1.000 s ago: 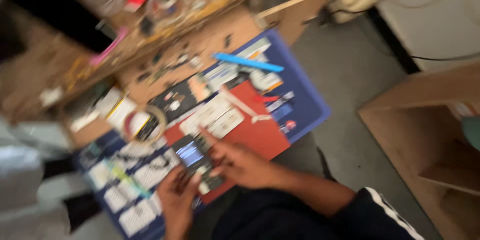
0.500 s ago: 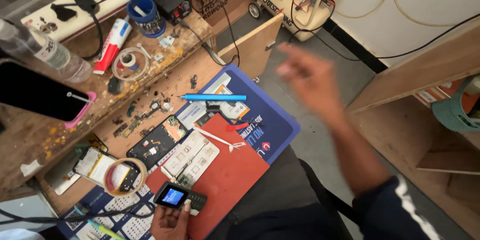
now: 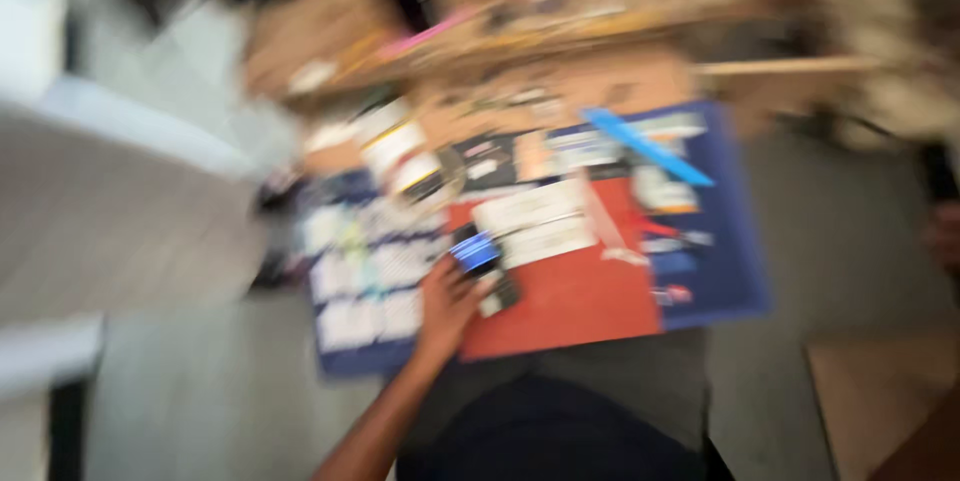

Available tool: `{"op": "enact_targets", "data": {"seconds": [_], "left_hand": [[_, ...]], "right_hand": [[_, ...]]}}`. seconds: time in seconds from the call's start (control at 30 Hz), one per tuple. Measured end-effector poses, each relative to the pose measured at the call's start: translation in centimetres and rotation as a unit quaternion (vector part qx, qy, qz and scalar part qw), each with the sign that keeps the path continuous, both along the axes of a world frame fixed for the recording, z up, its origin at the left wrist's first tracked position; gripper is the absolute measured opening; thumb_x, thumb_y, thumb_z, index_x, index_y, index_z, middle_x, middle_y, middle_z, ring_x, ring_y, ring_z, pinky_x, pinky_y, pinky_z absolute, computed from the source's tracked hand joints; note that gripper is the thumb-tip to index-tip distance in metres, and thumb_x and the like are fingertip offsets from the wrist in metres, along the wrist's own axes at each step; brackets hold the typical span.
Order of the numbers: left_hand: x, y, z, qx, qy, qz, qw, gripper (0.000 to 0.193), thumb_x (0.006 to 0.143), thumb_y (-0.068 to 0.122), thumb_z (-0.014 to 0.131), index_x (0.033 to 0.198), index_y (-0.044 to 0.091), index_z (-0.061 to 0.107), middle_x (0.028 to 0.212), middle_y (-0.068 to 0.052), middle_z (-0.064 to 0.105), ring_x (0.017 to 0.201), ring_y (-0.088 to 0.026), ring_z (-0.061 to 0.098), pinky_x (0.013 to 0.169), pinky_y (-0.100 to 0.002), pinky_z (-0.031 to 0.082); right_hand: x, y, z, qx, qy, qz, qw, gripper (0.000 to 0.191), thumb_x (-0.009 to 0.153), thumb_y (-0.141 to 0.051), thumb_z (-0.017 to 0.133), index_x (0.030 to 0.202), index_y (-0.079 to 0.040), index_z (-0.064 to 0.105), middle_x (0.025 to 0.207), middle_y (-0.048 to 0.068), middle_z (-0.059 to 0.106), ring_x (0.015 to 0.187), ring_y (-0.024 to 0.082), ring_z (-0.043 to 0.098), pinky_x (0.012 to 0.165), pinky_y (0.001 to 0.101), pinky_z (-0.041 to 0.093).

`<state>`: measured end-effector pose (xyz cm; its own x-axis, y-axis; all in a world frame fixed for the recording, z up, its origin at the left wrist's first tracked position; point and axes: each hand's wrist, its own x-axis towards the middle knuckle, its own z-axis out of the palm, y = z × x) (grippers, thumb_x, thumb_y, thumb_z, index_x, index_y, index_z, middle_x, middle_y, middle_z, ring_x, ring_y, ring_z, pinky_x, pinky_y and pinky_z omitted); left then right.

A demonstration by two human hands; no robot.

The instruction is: The person cleans a small mobile phone with a cloth, applies tape to its side, and tests it by pressing buttons. They then handle a circuit board, spray it with a liquid, and wipe it with a cloth.

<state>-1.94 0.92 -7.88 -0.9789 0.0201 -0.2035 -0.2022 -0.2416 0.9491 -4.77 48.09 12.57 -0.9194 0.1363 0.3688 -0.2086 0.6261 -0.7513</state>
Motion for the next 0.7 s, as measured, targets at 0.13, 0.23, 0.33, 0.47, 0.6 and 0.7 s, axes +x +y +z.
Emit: {"op": "enact_targets", "data": {"seconds": [0.13, 0.23, 0.33, 0.47, 0.6, 0.7], "left_hand": [[-0.3, 1.6, 1.7, 0.016, 0.011, 0.029, 0.999, 0.037, 0.09, 0.003, 0.077, 0.122, 0.0, 0.059, 0.108, -0.007, 0.071, 0.098, -0.013, 0.071, 0.083, -0.028, 0.059], [-0.1, 1.3, 2.5, 0.085, 0.024, 0.034, 0.995, 0.031, 0.094, 0.0, 0.075, 0.12, -0.002, 0.059, 0.106, -0.008, 0.071, 0.095, -0.011, 0.068, 0.081, -0.027, 0.056], [0.3, 0.4, 3.1, 0.113, 0.042, 0.057, 0.991, 0.029, 0.094, -0.001, 0.073, 0.119, -0.001, 0.058, 0.107, -0.006, 0.071, 0.095, -0.009, 0.068, 0.081, -0.025, 0.056], [0.7, -1.9, 4.2, 0.096, 0.063, 0.119, 0.986, 0.029, 0.094, -0.003, 0.071, 0.12, -0.002, 0.058, 0.107, -0.006, 0.071, 0.097, -0.01, 0.068, 0.083, -0.025, 0.055], [0.8, -5.0, 6.4, 0.096, 0.078, 0.202, 0.972, 0.028, 0.096, 0.0, 0.069, 0.122, -0.004, 0.06, 0.108, -0.007, 0.072, 0.1, -0.011, 0.068, 0.088, -0.026, 0.056], [0.7, -7.6, 8.5, 0.099, 0.138, 0.264, 0.949, 0.027, 0.098, 0.005, 0.067, 0.123, -0.004, 0.062, 0.111, -0.007, 0.072, 0.098, -0.011, 0.067, 0.089, -0.027, 0.055]], "right_hand": [[-1.6, -9.8, -4.1, -0.002, -0.086, 0.158, 0.984, 0.011, 0.103, -0.015, 0.065, 0.104, -0.005, 0.07, 0.109, 0.008, 0.075, 0.082, 0.013, 0.068, 0.071, 0.0252, 0.052], [-2.3, -17.1, -6.5, 0.041, -0.141, 0.241, 0.959, 0.01, 0.091, -0.015, 0.071, 0.09, -0.006, 0.075, 0.097, 0.007, 0.078, 0.071, 0.016, 0.069, 0.063, 0.0292, 0.053], [-1.9, -22.2, -7.3, 0.181, -0.179, 0.275, 0.927, 0.011, 0.085, -0.019, 0.079, 0.082, -0.008, 0.08, 0.081, 0.005, 0.078, 0.059, 0.019, 0.069, 0.058, 0.0321, 0.053], [-1.4, -27.0, -6.5, 0.03, -0.147, 0.359, 0.921, 0.011, 0.085, -0.015, 0.076, 0.094, -0.007, 0.076, 0.088, 0.003, 0.079, 0.071, 0.014, 0.076, 0.061, 0.0274, 0.058], [-1.5, -29.9, -4.7, -0.036, -0.162, 0.413, 0.895, 0.043, 0.085, -0.008, 0.074, 0.128, -0.008, 0.067, 0.095, 0.005, 0.08, 0.082, 0.013, 0.078, 0.073, 0.0267, 0.062], [-2.2, -31.1, -2.7, -0.034, -0.204, 0.425, 0.881, 0.059, 0.083, -0.006, 0.075, 0.14, -0.009, 0.059, 0.095, 0.005, 0.081, 0.083, 0.014, 0.078, 0.075, 0.0276, 0.061]]}}
